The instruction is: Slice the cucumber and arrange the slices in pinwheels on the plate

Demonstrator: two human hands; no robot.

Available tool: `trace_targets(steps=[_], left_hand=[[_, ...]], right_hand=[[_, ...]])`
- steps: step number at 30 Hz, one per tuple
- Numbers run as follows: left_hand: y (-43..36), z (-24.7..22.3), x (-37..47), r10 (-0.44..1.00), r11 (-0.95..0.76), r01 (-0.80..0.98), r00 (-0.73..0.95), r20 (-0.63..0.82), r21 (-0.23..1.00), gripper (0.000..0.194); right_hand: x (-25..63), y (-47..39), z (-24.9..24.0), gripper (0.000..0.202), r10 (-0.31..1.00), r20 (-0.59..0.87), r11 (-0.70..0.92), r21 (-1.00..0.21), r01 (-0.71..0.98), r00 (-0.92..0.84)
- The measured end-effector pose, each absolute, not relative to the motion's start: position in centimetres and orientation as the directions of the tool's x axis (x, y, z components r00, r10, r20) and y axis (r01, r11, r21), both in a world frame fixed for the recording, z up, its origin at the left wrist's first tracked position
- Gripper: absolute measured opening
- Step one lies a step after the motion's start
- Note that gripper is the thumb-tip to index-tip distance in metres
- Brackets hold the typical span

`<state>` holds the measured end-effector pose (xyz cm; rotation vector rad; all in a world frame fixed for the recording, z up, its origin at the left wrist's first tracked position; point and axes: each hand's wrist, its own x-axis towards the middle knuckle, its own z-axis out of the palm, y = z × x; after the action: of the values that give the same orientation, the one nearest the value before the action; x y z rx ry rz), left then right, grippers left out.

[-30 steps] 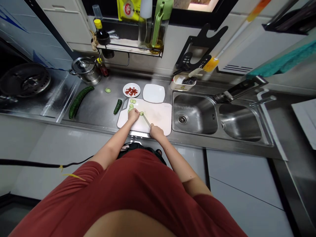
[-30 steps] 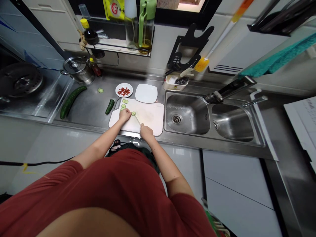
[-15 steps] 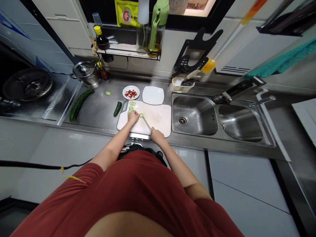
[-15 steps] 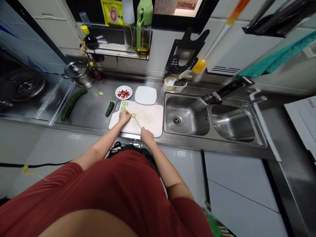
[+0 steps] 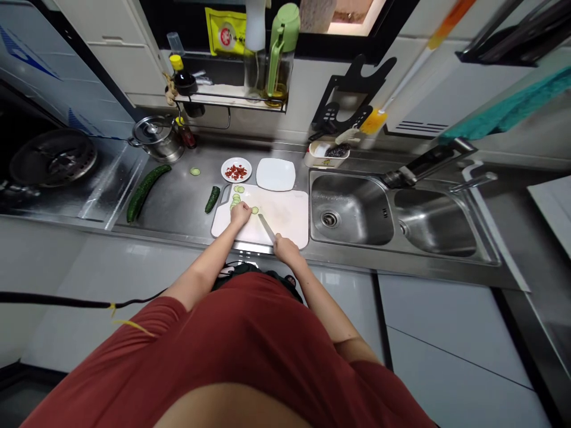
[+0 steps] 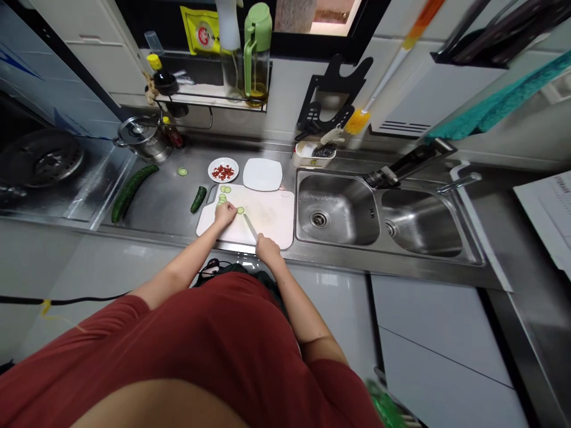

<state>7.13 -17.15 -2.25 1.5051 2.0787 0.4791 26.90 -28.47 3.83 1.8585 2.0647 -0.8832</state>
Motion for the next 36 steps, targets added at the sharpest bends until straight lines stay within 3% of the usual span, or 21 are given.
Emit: trace_targets(steps=[6,12,19,25,32,36], left_hand=[[-18.3,-1.4,7.7,0.958,0.286,0.765,-0.225,-0.177,0.576,0.025],[-19.5,-0.9,8.4,0.988,0.138,0.839,-0.083,-0.127,0.526,0.048],[-19.5,-0.6,8.7,0.988,0.111,0.888,-0.049,-0.150,0.445,0.039],[-18.8,-0.2,8.7,0.980,0.155,0.876,-0.079,-0.181,0.457,0.030],[-18.6,-0.5,8.5,0.980,0.192,0.775,-0.123,-0.154,0.603,0.011],[-19.4,-0.6,7.9,0.962,0.272,0.665,-0.183,-0.201,0.695,0.010]], right_hand=[[28.5,-28.6,3.6,0.036,0.922,-0.387,-0.116,-0.303,0.946,-0.011],[30.3,-27.0,3.5,0.040,0.930,-0.346,-0.237,-0.310,0.921,0.122],[30.8,-26.2,2.8,0.041,0.938,-0.328,-0.241,-0.381,0.893,0.113],[30.8,-26.5,2.5,0.043,0.945,-0.313,-0.227,-0.433,0.872,0.091],[31.1,-26.8,2.3,0.049,0.956,-0.290,-0.192,-0.478,0.857,0.052],[31.2,-27.0,2.2,0.056,0.952,-0.304,-0.184,-0.488,0.853,0.031]])
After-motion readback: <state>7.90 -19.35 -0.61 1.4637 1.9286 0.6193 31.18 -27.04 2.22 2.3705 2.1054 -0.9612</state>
